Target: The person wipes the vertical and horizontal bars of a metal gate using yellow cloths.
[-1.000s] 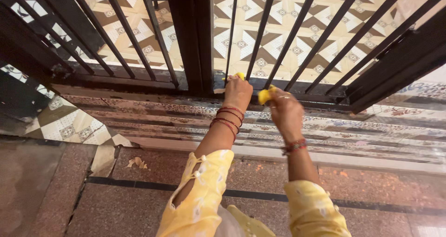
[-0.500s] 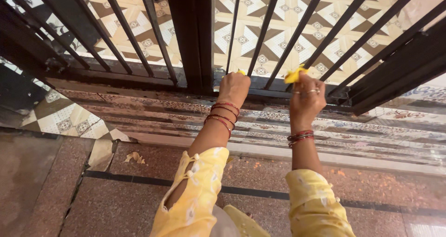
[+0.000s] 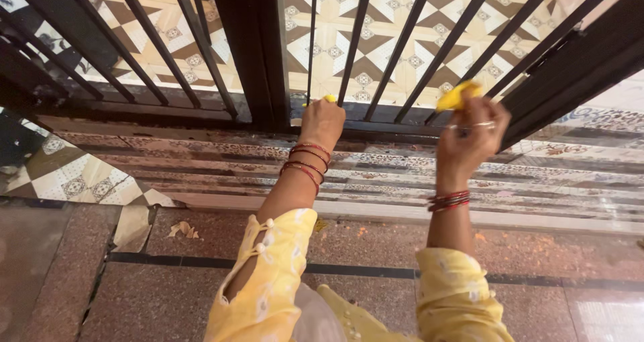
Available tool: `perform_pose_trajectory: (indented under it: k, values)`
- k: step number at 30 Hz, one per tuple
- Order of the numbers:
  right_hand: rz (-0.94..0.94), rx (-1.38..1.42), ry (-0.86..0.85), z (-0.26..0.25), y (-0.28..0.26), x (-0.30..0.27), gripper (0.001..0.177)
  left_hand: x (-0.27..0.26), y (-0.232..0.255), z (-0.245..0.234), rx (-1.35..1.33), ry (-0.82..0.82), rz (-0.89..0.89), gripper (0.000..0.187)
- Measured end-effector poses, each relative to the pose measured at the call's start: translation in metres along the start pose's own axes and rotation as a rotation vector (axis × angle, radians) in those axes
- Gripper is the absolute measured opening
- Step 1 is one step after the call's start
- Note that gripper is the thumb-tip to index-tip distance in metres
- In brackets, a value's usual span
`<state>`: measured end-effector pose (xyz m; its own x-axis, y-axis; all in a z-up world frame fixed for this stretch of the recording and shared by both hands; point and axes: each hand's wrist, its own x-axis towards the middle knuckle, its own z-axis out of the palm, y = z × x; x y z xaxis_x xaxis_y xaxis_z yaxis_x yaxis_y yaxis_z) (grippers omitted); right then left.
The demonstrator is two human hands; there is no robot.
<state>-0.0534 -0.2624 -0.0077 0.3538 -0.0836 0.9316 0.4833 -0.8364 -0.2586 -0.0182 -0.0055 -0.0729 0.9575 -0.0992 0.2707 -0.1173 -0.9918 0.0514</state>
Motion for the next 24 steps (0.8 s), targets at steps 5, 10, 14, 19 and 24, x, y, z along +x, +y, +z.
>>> perform_pose_trajectory:
  k: [5,10,14,19,24]
  values:
    - [0.107,0.014,-0.105,0.009,0.006,0.016,0.026,0.003,-0.003,-0.01,-0.06,-0.047,-0.01,0.017]
    - [0.226,0.064,-0.106,0.023,0.003,-0.016,0.026,0.002,-0.005,-0.022,-0.09,-0.01,-0.039,0.017]
    - [0.18,-0.007,-0.125,0.026,0.006,-0.028,0.026,-0.001,-0.007,-0.026,-0.098,0.018,-0.03,0.018]
    - [0.294,0.053,-0.355,0.012,0.009,-0.048,0.025,-0.001,-0.005,-0.026,-0.11,0.037,-0.081,0.018]
    - [0.2,-0.127,-0.275,-0.019,0.045,-0.037,0.017,-0.002,-0.011,-0.027,-0.096,0.104,-0.046,0.017]
